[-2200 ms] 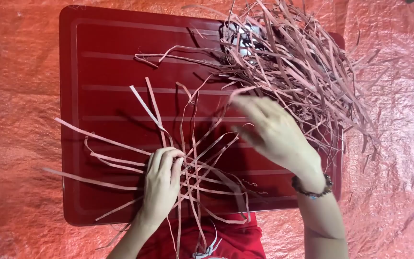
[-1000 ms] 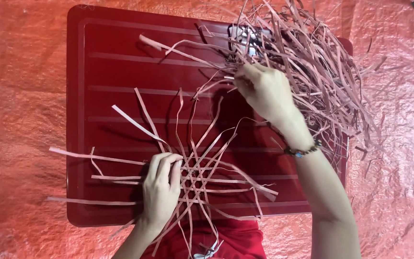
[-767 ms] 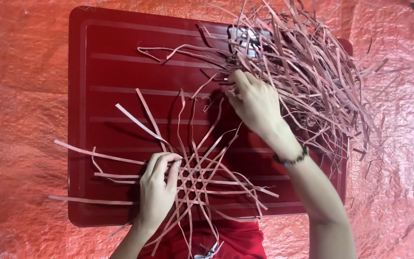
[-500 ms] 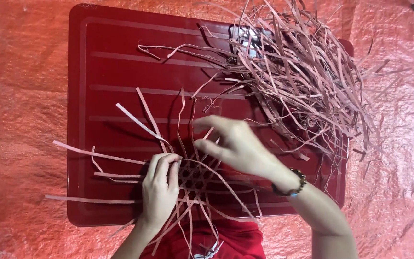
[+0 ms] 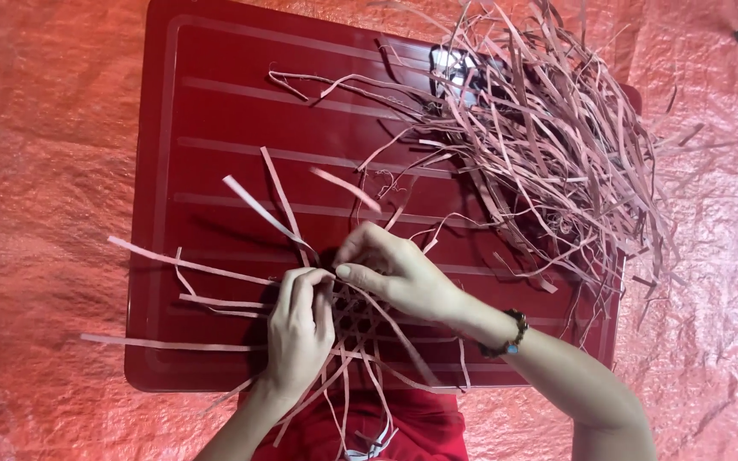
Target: The person weaves pink fabric strips by hand on a red plastic tray, interlacing them in a crisscross pattern to form a small woven mat. The hands repeatedly pick up strips from a pile and thread them through the existing weave.
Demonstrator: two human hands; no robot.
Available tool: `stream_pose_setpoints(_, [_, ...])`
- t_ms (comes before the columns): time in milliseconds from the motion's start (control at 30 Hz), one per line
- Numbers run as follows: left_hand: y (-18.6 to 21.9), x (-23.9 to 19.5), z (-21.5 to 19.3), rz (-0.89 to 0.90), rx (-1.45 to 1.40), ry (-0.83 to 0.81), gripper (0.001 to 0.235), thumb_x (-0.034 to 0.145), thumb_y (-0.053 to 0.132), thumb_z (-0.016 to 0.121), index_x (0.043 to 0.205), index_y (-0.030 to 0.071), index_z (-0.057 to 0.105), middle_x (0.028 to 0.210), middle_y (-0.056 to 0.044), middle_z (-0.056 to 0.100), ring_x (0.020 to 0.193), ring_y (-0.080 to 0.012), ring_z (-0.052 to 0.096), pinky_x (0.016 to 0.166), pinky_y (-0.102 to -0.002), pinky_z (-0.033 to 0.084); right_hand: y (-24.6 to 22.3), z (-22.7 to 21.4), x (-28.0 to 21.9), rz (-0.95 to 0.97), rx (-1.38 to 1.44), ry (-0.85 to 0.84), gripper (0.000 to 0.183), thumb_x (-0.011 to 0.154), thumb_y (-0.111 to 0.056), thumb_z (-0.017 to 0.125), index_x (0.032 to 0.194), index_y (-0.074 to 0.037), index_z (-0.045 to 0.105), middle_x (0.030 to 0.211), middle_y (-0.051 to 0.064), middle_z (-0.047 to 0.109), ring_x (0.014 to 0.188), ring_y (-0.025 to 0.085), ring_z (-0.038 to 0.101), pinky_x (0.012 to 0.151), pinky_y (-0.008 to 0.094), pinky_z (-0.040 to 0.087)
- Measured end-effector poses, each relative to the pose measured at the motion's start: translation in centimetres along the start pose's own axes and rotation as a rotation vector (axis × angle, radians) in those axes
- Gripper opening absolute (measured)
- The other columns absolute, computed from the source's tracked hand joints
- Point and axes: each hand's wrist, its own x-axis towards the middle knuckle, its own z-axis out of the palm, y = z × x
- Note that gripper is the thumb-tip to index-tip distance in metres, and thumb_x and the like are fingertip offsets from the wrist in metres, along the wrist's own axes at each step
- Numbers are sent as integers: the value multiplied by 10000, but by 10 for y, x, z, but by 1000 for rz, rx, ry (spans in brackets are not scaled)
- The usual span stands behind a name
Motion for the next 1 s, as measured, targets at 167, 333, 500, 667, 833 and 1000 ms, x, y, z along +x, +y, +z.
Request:
stream_pose_setpoints(167, [0, 4, -1, -26, -46, 36, 77, 846, 46, 435, 874, 6, 495, 844, -95, 522, 762, -202, 547, 687, -283, 467, 5, 6, -16, -98, -105, 118, 38, 804, -77, 523, 798, -56, 492, 849, 66, 566, 744, 117, 559, 632, 197, 493])
stream_pose_setpoints(333, [3, 7, 0, -18, -38, 33, 62, 848, 44, 446, 871, 17, 496, 835, -83, 515, 751, -200, 537, 688, -283, 458, 12, 8, -39, -448, -661, -28, 186, 747, 11, 512, 925, 20, 459, 1064, 186, 500, 1029, 318, 504, 838, 360, 494])
stream_pose_setpoints(500, [-3, 1, 5, 58, 48, 0, 275, 740, -132, 526, 969, 18, 548, 898, -91, 519, 804, -218, 574, 707, -283, 517, 10, 14, -48, -593, -1083, -123, 424, 803, 22, 471, 1207, 88, 362, 1235, 237, 414, 1153, 327, 428, 983, 366, 372])
stream_pose_setpoints(667, [0, 4, 6, 73, 70, 6, 178, 780, -45, 516, 950, 2, 538, 899, -104, 523, 823, -217, 559, 770, -295, 476, 20, 7, -32, -541, -1077, 65, 379, 797, -12, 522, 1158, 47, 425, 1109, 184, 525, 1000, 282, 505, 890, 371, 408])
stream_pose_setpoints(833, [-4, 2, 5, 49, 67, -1, 241, 795, -18, 510, 1033, 6, 477, 815, -68, 523, 675, -139, 517, 641, -247, 487, 22, 0, -22, -447, -1077, 182, 179, 821, -72, 523, 991, -19, 510, 893, 97, 514, 753, 245, 437, 688, 352, 379])
stream_pose_setpoints(1000, [-4, 1, -5, -32, -10, -270, 520, 723, 114, 615, 1166, -14, 374, 1015, -126, 447, 755, -139, 527, 758, -266, 489, 37, 1, -23, -436, -1234, 162, 138, 779, -15, 516, 914, -42, 496, 816, 95, 463, 702, 248, 396, 660, 374, 346])
